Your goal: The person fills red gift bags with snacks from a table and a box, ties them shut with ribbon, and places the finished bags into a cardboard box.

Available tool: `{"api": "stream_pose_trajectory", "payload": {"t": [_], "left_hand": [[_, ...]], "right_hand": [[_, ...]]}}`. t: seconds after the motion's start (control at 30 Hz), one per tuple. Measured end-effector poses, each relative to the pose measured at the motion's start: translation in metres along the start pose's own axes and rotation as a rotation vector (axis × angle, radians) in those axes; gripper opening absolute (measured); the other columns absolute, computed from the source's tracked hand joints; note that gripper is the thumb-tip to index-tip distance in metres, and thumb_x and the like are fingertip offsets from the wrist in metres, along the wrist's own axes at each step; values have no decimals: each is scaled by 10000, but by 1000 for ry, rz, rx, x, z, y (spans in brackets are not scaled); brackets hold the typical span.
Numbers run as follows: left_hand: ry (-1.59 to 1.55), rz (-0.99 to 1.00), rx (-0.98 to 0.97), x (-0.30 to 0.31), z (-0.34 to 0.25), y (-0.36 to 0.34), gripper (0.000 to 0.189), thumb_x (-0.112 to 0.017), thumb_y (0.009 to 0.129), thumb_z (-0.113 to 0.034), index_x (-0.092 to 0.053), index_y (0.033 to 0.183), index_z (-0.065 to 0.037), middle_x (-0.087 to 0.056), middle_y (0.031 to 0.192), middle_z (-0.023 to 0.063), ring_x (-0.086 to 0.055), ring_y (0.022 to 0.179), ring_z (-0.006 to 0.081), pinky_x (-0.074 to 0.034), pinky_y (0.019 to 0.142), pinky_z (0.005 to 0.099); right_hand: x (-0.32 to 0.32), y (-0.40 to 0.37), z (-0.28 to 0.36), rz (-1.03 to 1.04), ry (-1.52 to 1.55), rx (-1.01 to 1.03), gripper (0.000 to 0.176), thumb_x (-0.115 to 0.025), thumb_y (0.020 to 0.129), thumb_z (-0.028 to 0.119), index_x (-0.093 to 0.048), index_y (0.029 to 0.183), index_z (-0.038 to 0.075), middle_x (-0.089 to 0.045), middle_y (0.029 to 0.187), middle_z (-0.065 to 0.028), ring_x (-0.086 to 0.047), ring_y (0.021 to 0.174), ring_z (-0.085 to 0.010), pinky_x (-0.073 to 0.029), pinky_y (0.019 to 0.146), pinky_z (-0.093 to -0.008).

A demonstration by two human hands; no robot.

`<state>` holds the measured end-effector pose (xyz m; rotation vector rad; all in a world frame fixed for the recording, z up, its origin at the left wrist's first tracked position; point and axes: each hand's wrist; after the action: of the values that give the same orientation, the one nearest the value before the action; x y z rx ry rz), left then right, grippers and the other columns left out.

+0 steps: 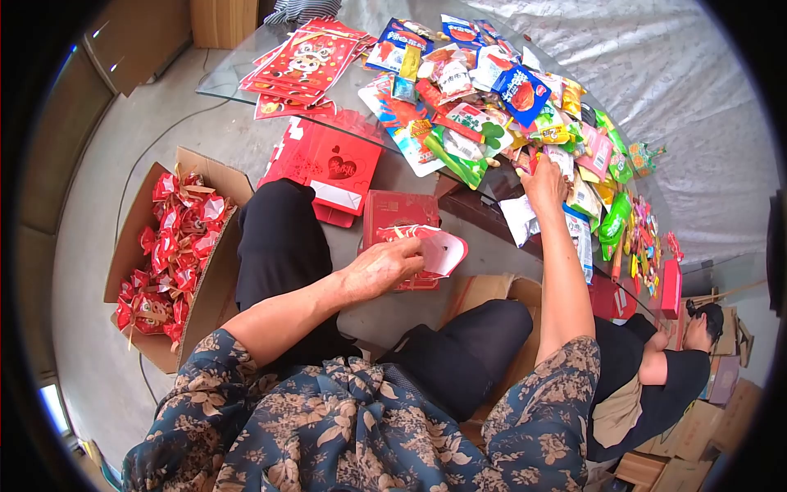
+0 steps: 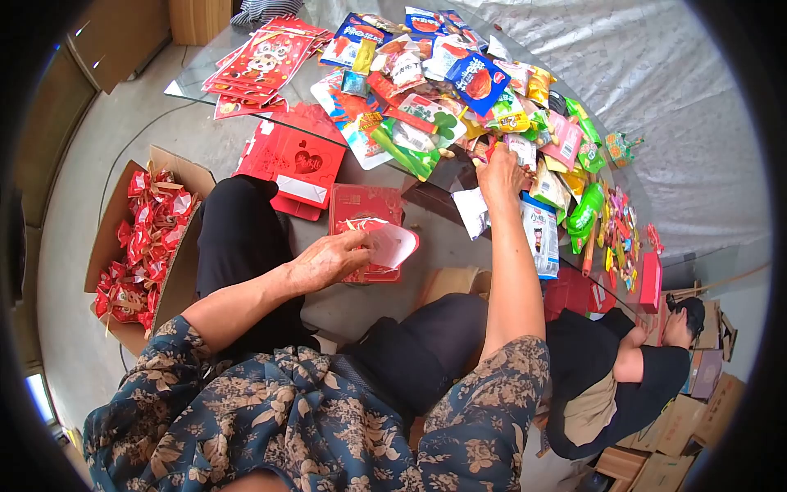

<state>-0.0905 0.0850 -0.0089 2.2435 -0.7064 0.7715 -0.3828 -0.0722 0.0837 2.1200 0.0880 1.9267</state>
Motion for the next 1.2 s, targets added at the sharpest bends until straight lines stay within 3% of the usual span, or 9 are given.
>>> {"api": "stream_pose_trajectory", "payload": {"t": [0.13,0.37,0.4,0.5,0.57,0.83,0.93,1.03,1.2], "left_hand": [[-7,11,-1,-2,0,1,156,-606,735,-5,-552,878,-33,-524,979,140,-587,897,341,-510,715,428],[1,27,53,-9,4,0,216,-610,739,1,-577,949,-39,-530,983,146,-598,871,355,-521,721,425],[8,28,67,-13,7,0,230,-612,738,2,-581,961,-42,-532,980,145,-600,866,357,-523,723,425],[-46,14,73,-16,7,-1,209,-599,747,9,-591,947,-50,-541,958,142,-597,830,362,-518,709,422],[-90,-2,54,-19,12,-1,186,-592,758,9,-596,934,-50,-545,940,143,-593,805,359,-512,686,413],[-103,-54,51,-17,3,-1,47,-575,768,-10,-529,775,-5,-519,883,157,-586,770,359,-478,644,435],[-72,-46,44,-19,4,-2,125,-593,781,4,-587,903,-27,-546,906,132,-600,782,334,-497,643,392],[-51,-57,23,-21,6,-4,118,-618,757,3,-572,863,-20,-542,896,125,-604,786,323,-505,645,383],[-60,-79,5,-23,8,-5,66,-602,773,-9,-541,798,-7,-517,879,145,-585,765,338,-486,640,418]], "right_hand": [[-20,15,-16,-129,134,-12,247,-674,757,175,-635,985,89,-679,903,-177,-649,879,-365,-500,771,-465],[0,18,-36,-347,459,-72,192,-679,737,143,-634,896,48,-635,755,-160,-642,716,-322,-501,688,-414],[4,15,-38,-405,498,-42,191,-672,754,126,-626,913,32,-630,747,-97,-616,664,-228,-498,654,-352],[23,-13,-34,-196,1271,-130,212,-664,782,108,-629,971,18,-645,818,-43,-609,702,-141,-493,657,-296],[36,-46,-20,-180,1353,-152,243,-666,808,55,-628,1044,13,-641,884,-17,-587,754,-80,-482,672,-244],[48,-155,28,190,791,96,153,-680,784,15,-606,918,18,-588,725,-74,-530,653,-101,-463,604,-288],[32,-167,43,193,834,176,174,-710,749,9,-576,861,7,-522,686,-102,-510,617,-180,-446,595,-337],[25,-169,50,193,789,236,173,-702,753,24,-569,860,-5,-556,716,-141,-563,666,-273,-452,624,-373],[17,-171,50,275,799,212,167,-666,805,104,-587,902,-7,-601,767,-147,-589,682,-278,-464,646,-371]]}}
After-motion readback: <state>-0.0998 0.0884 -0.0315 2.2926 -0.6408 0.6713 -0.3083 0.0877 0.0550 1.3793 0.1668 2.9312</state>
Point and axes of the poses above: each hand's wrist, its own y-axis towards the middle knuckle, its own x-axis out of the back of the hand, z = x × y
